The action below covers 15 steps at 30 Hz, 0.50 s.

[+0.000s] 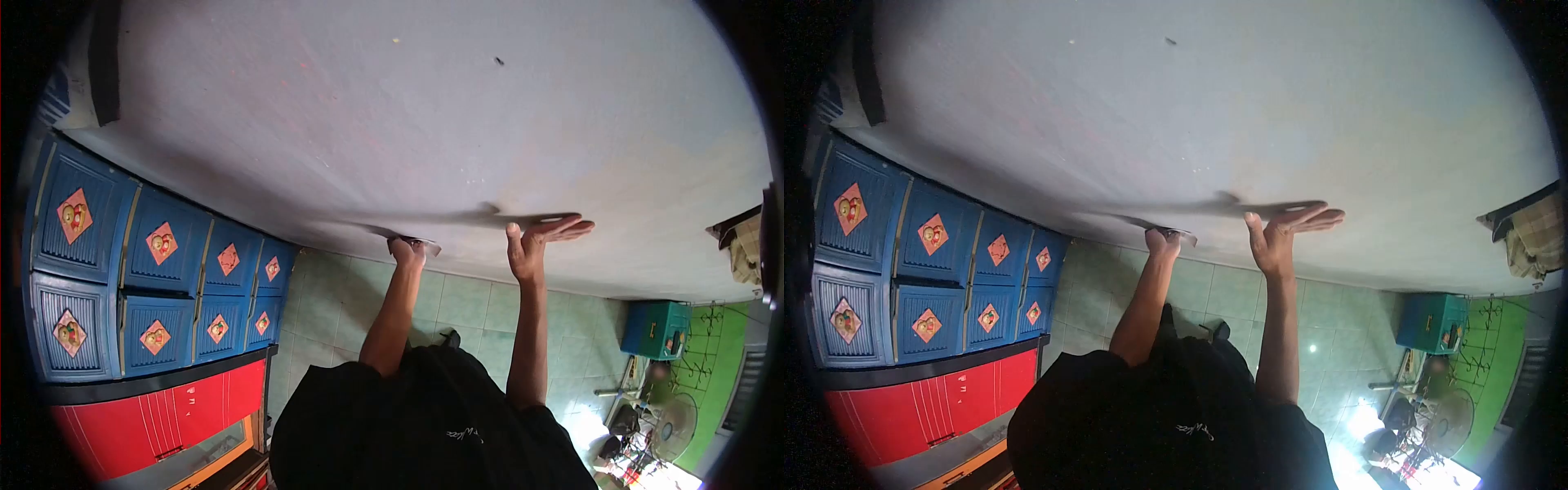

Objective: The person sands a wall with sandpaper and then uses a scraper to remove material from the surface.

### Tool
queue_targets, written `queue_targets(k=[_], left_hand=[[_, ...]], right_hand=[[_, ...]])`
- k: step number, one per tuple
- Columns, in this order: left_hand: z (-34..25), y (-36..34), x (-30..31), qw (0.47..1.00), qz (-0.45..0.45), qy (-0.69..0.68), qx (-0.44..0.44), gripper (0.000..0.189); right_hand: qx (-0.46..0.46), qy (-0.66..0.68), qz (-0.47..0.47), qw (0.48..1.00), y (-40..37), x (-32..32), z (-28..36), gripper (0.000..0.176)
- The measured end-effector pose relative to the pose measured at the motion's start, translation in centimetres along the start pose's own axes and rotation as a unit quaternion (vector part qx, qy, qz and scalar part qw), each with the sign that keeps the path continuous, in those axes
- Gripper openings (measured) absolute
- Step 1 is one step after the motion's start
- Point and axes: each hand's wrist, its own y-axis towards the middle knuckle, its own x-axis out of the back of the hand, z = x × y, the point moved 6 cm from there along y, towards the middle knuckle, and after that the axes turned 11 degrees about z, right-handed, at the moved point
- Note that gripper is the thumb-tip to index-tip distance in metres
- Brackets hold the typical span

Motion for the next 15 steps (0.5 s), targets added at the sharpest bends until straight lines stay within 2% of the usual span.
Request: queue_targets(k=[1,3,4,5,7,8,9,11,13,15], left_hand=[[-0.3,-1.5,-1.4,1.000,0.004,-0.002,-0.005,0.035],[-1.4,-7.5,-6.0,0.997,-0.028,0.051,-0.059,0.047],[-1.9,-9.8,-8.2,0.992,-0.013,0.083,-0.094,0.054],[-1.3,-9.8,-7.7,0.992,-0.016,0.083,-0.096,0.054],[-0.4,-9.1,-6.9,0.971,0.008,0.187,-0.151,0.060],[0.3,-9.4,-6.6,0.953,-0.028,0.243,-0.182,0.063],[0.8,-8.7,-5.3,0.952,-0.024,0.241,-0.186,0.063],[1.5,-6.6,-2.8,0.911,-0.034,0.366,-0.187,0.061],[1.4,-7.0,-2.7,0.903,-0.015,0.387,-0.186,0.058],[0.4,-8.6,-6.6,0.833,0.054,0.451,-0.314,0.054]], right_hand=[[0.005,0.003,-0.002,1.000,0.2,0.0,0.0,0.111],[-0.008,-0.013,0.001,1.000,0.0,0.1,0.0,0.111],[-0.009,-0.001,0.003,1.000,0.0,0.1,0.0,0.111],[-0.008,0.001,0.007,1.000,-0.1,0.0,-0.1,0.111],[-0.001,-0.018,-0.001,1.000,0.0,0.0,-0.1,0.111],[0.000,-0.017,-0.002,1.000,0.0,0.0,-0.1,0.110],[0.004,-0.014,-0.006,1.000,-0.1,0.0,0.1,0.110],[-0.010,0.004,-0.007,1.000,0.0,0.0,-0.1,0.111],[-0.006,-0.001,-0.002,1.000,-0.2,0.1,-0.1,0.113],[-0.027,0.026,-0.010,0.999,-0.1,-0.1,-0.3,0.114]])
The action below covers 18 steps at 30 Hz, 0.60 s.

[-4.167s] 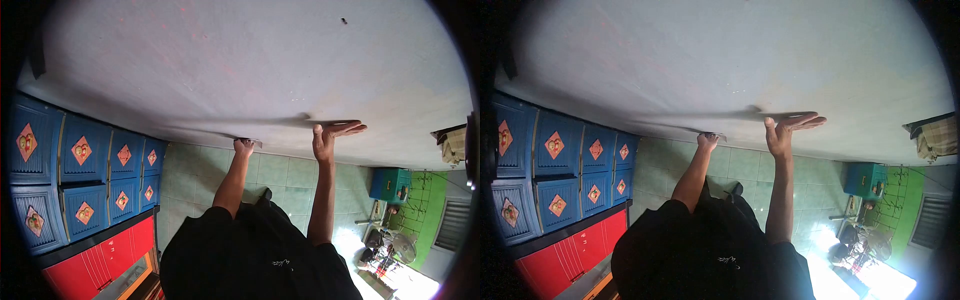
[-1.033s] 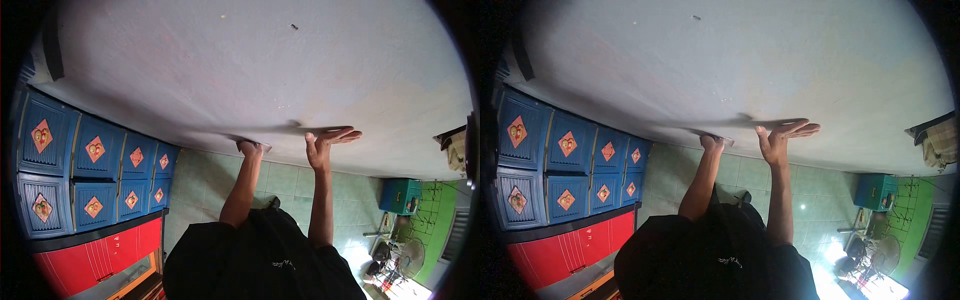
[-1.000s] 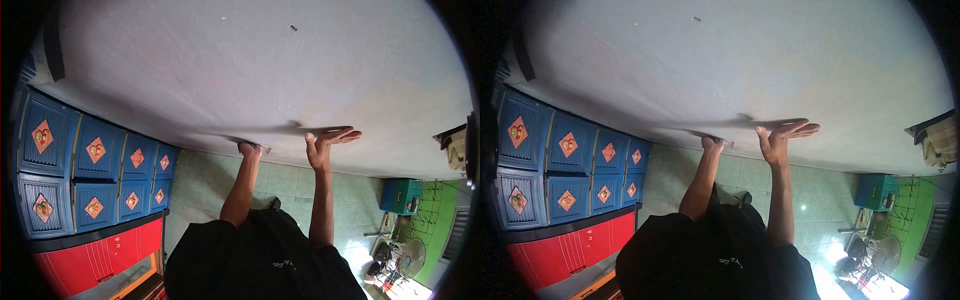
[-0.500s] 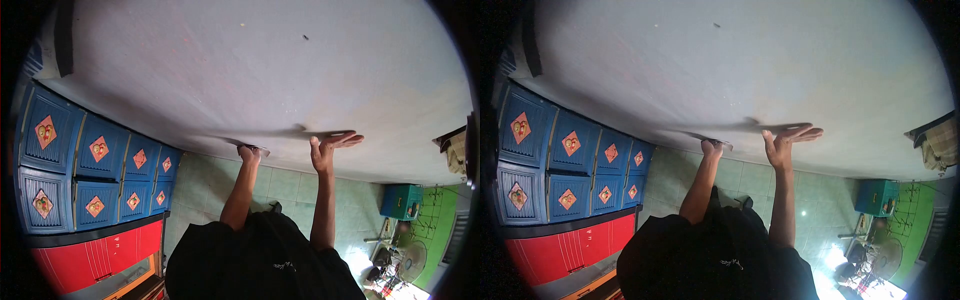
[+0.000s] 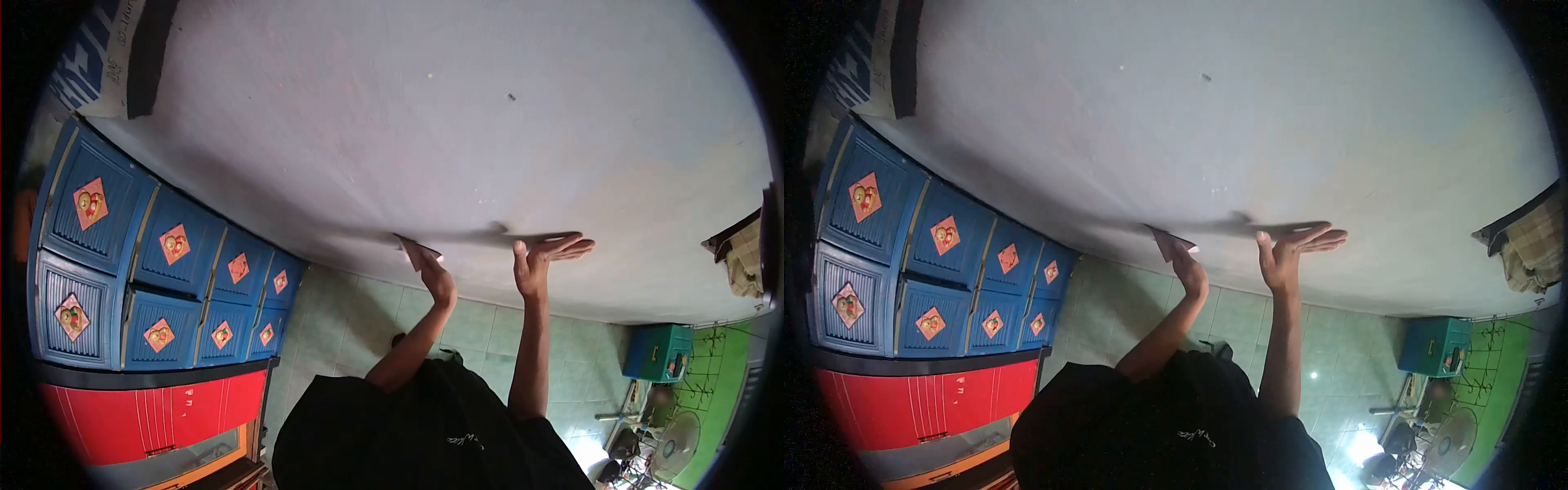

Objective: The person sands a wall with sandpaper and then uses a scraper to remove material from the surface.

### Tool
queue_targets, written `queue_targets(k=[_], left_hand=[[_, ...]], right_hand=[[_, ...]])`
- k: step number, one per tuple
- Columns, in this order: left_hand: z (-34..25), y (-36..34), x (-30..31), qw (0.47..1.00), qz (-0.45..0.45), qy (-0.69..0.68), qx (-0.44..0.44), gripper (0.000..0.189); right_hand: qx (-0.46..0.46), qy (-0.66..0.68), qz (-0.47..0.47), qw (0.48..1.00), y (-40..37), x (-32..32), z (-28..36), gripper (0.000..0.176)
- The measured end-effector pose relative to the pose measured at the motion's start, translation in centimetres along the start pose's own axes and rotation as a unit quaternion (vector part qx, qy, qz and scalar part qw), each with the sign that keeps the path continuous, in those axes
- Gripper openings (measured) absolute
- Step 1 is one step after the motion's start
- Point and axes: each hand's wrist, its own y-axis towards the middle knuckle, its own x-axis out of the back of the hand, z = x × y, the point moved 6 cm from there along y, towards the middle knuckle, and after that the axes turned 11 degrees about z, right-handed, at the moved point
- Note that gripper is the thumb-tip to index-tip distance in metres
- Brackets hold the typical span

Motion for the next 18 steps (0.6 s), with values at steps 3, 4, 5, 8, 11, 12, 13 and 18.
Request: queue_targets(k=[3,4,5,8,11,12,13,18], left_hand=[[-12.4,0.6,-1.8,0.965,0.051,0.140,-0.216,0.051],[-14.4,0.6,-3.0,0.910,0.097,0.232,-0.329,0.051],[-14.8,1.3,-3.3,0.893,0.069,0.252,-0.367,0.048],[-12.3,1.4,-2.9,0.831,0.122,0.378,-0.389,0.043],[-5.3,1.0,-1.1,0.752,0.247,0.474,-0.386,0.043],[-5.4,1.3,-1.0,0.759,0.261,0.462,-0.377,0.044],[-5.7,1.9,-1.6,0.757,0.260,0.460,-0.385,0.044],[-17.4,3.3,-3.9,0.735,0.134,0.378,-0.547,0.050]], right_hand=[[0.017,-0.014,0.003,1.000,0.2,0.0,0.1,0.112],[0.024,-0.028,0.007,0.999,0.2,0.1,0.2,0.111],[0.024,-0.029,0.006,0.999,0.1,0.1,0.3,0.111],[0.025,-0.018,-0.006,1.000,0.4,0.2,0.5,0.111],[0.035,-0.028,0.018,0.999,0.4,0.0,0.1,0.115],[0.037,-0.027,0.009,0.999,0.5,0.1,0.2,0.115],[0.030,-0.024,0.009,0.999,0.5,0.1,0.2,0.114],[0.028,-0.033,-0.008,0.999,0.2,0.0,0.1,0.111]])
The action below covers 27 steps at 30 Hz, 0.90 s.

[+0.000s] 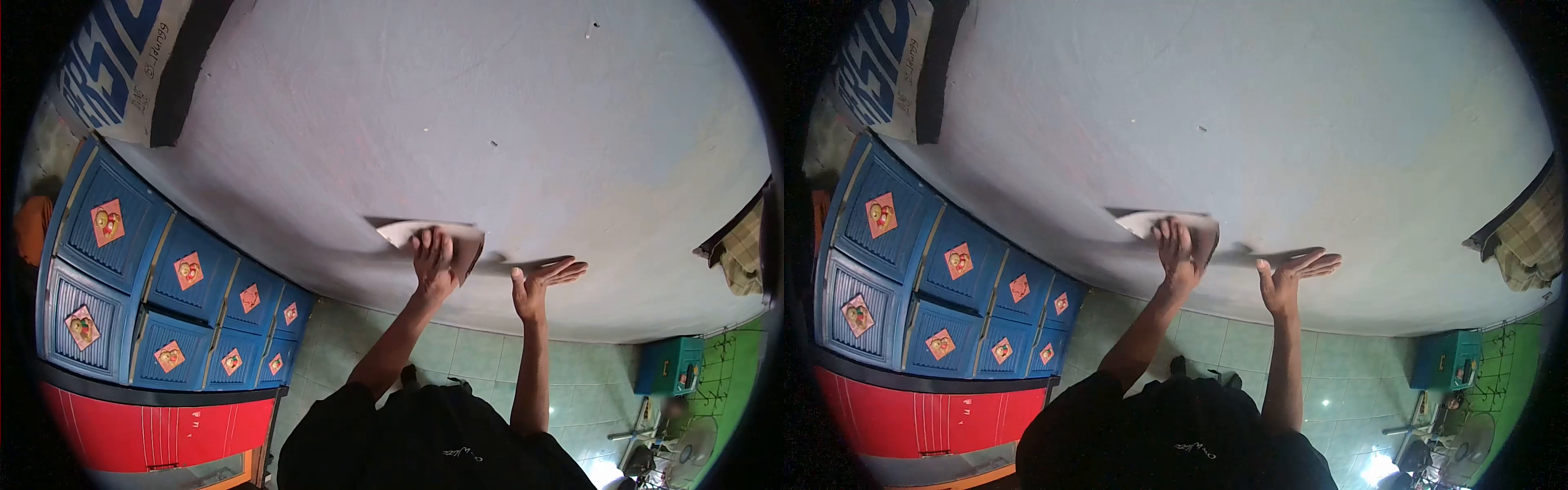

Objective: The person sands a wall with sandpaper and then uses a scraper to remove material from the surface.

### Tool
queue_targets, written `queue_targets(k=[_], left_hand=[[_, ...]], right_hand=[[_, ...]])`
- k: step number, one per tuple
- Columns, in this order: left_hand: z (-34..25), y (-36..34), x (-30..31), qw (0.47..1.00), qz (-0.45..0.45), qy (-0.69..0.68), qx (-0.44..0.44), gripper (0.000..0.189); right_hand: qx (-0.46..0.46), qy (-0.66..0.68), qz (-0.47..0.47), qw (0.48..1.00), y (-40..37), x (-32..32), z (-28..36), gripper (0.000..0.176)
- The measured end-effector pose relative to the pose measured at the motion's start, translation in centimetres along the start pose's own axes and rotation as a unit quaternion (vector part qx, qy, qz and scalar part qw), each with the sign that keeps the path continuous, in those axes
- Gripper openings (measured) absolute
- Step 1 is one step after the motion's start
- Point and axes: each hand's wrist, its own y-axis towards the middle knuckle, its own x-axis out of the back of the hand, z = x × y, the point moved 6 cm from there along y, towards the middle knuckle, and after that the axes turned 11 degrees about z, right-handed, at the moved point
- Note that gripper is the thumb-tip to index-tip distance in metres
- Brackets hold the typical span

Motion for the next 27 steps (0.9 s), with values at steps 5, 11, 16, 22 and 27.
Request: queue_targets(k=[5,11,16,22,27], left_hand=[[0.3,-2.6,-1.7,0.998,0.038,-0.033,0.038,0.039],[-0.3,0.7,1.1,0.996,0.039,-0.068,-0.035,0.028],[-1.6,5.5,4.2,0.995,-0.042,-0.072,-0.059,0.031],[0.1,-5.1,-1.9,0.991,0.010,-0.124,-0.046,0.034],[-2.9,8.2,5.3,0.989,-0.052,-0.133,-0.043,0.036]], right_hand=[[-0.010,0.018,-0.001,1.000,0.2,0.2,0.2,0.111],[-0.007,0.003,0.008,1.000,0.5,0.1,0.1,0.113],[0.001,0.012,0.023,1.000,0.1,-0.2,0.0,0.117],[-0.001,-0.023,0.024,0.999,0.1,0.0,0.1,0.121],[-0.004,-0.015,0.024,1.000,0.0,-0.2,-0.2,0.123]])
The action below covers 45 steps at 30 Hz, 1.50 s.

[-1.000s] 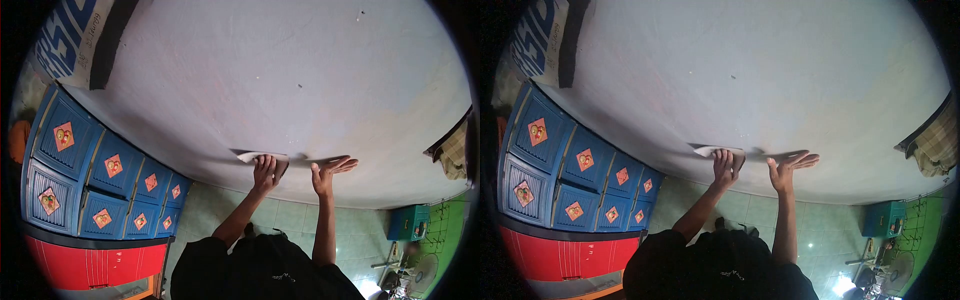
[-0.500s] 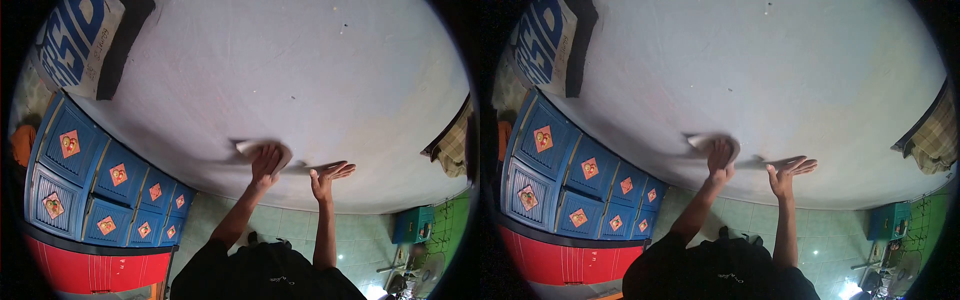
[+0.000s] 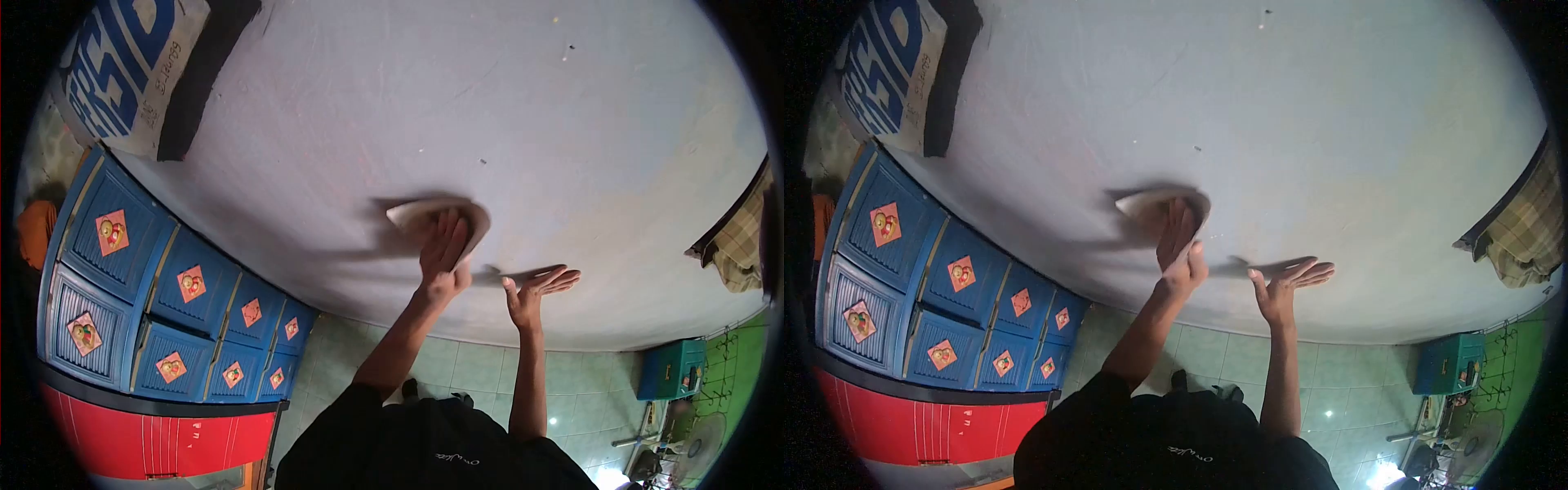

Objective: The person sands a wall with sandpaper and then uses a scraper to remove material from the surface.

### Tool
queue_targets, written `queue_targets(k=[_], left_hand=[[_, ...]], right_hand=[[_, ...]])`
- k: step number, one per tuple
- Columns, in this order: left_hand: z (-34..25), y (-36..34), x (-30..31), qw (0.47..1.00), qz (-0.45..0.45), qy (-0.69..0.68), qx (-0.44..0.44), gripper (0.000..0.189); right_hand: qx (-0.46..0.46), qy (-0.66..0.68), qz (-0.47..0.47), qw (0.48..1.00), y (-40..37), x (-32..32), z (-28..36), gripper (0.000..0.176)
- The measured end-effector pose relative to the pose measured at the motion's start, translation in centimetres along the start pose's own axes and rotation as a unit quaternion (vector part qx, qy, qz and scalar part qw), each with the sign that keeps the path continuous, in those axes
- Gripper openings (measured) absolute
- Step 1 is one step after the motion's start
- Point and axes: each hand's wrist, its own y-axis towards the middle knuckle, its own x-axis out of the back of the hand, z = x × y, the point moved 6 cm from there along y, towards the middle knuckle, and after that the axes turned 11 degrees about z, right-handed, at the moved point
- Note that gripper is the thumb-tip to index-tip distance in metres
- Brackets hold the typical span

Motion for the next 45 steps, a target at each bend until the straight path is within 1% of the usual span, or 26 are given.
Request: queue_targets(k=[1,3,5,7,10,11,12,13,15,18,20,21,22,24,27,29,31,32,33,35,38,39,41,42,43,45], left_hand=[[-0.6,0.9,0.4,0.999,-0.032,-0.003,-0.008,0.036],[0.7,-2.3,-1.4,1.000,-0.010,0.004,-0.028,0.038],[2.7,-10.2,-4.5,0.997,0.044,-0.029,0.053,0.039],[4.3,-17.9,-7.7,0.982,0.166,-0.015,0.087,0.039],[3.2,-14.0,-5.9,0.991,0.119,-0.028,0.054,0.041],[2.0,-10.1,-4.2,0.997,0.061,-0.033,0.044,0.042],[0.7,-5.3,-2.3,0.997,0.060,-0.025,0.043,0.041],[-0.1,-2.3,-0.8,0.998,0.023,-0.037,0.045,0.040],[-0.4,-1.1,-0.3,0.999,-0.025,-0.038,-0.002,0.040],[2.3,-9.8,-3.8,0.999,-0.015,-0.049,-0.001,0.041],[3.6,-17.6,-6.3,0.993,0.077,-0.042,0.076,0.041],[3.6,-18.5,-6.5,0.987,0.116,-0.053,0.100,0.041],[3.8,-18.7,-6.7,0.987,0.117,-0.054,0.098,0.041],[2.7,-14.0,-4.7,0.995,0.030,-0.074,0.063,0.040],[0.7,-4.0,-1.1,0.996,0.015,-0.058,0.060,0.037],[-0.3,-1.3,0.0,0.996,-0.031,-0.065,0.061,0.036],[0.9,-5.4,-2.0,0.998,0.023,-0.018,0.059,0.036],[1.2,-8.8,-3.2,0.999,0.010,-0.032,0.000,0.037],[2.7,-13.8,-5.3,0.995,0.065,-0.024,0.071,0.036],[3.3,-18.3,-6.5,0.991,0.086,-0.050,0.088,0.037],[1.7,-9.8,-3.4,0.997,0.041,-0.026,0.057,0.037],[0.8,-5.2,-1.5,0.999,0.001,-0.036,0.011,0.039],[0.9,0.6,0.8,0.988,-0.034,-0.122,0.094,0.040],[-0.1,2.8,1.7,0.990,-0.047,-0.114,0.069,0.040],[-1.0,4.0,2.2,0.991,-0.060,-0.107,0.043,0.040],[0.2,-0.7,0.5,0.994,-0.045,-0.087,0.048,0.039]], right_hand=[[0.001,0.001,0.005,1.000,-0.3,-0.2,0.0,0.123],[-0.016,0.004,0.002,1.000,0.0,-0.2,-0.3,0.123],[-0.022,-0.007,0.000,1.000,0.0,0.1,0.0,0.124],[-0.018,-0.015,-0.001,1.000,0.2,0.0,0.2,0.127],[-0.007,-0.035,-0.007,0.999,0.1,0.0,0.3,0.130],[-0.010,-0.036,-0.002,0.999,-0.1,0.1,0.3,0.130],[-0.015,-0.040,-0.001,0.999,0.0,0.2,0.4,0.131],[-0.019,-0.043,-0.001,0.999,0.2,0.2,0.6,0.132],[-0.029,-0.026,0.006,0.999,0.1,-0.1,0.4,0.132],[-0.017,-0.037,-0.008,0.999,0.2,0.2,0.4,0.132],[-0.016,-0.044,-0.001,0.999,0.2,0.1,0.4,0.132],[-0.018,-0.043,-0.002,0.999,0.0,0.1,0.4,0.132],[-0.017,-0.038,-0.002,0.999,-0.1,0.0,0.4,0.132],[-0.014,-0.033,-0.002,0.999,0.3,0.2,0.2,0.131],[-0.017,-0.033,0.011,0.999,-0.1,-0.1,0.5,0.130],[-0.027,-0.018,0.010,0.999,0.0,-0.3,0.1,0.130],[-0.021,-0.017,0.009,1.000,0.3,-0.4,0.2,0.130],[-0.018,-0.021,0.009,1.000,0.2,-0.3,0.3,0.130],[-0.015,-0.025,0.009,1.000,0.1,-0.1,0.3,0.130],[-0.008,-0.030,0.006,0.999,-0.4,-0.2,0.1,0.129],[0.000,-0.037,0.004,0.999,0.1,0.0,0.1,0.128],[0.002,-0.035,0.009,0.999,0.0,-0.1,0.2,0.127],[0.003,-0.021,0.009,1.000,0.0,-0.4,-0.1,0.126],[-0.002,-0.011,0.010,1.000,-0.1,-0.4,-0.2,0.126],[-0.007,0.000,0.010,1.000,-0.1,-0.4,-0.3,0.125],[-0.002,-0.003,0.011,1.000,0.1,-0.4,-0.2,0.125]])
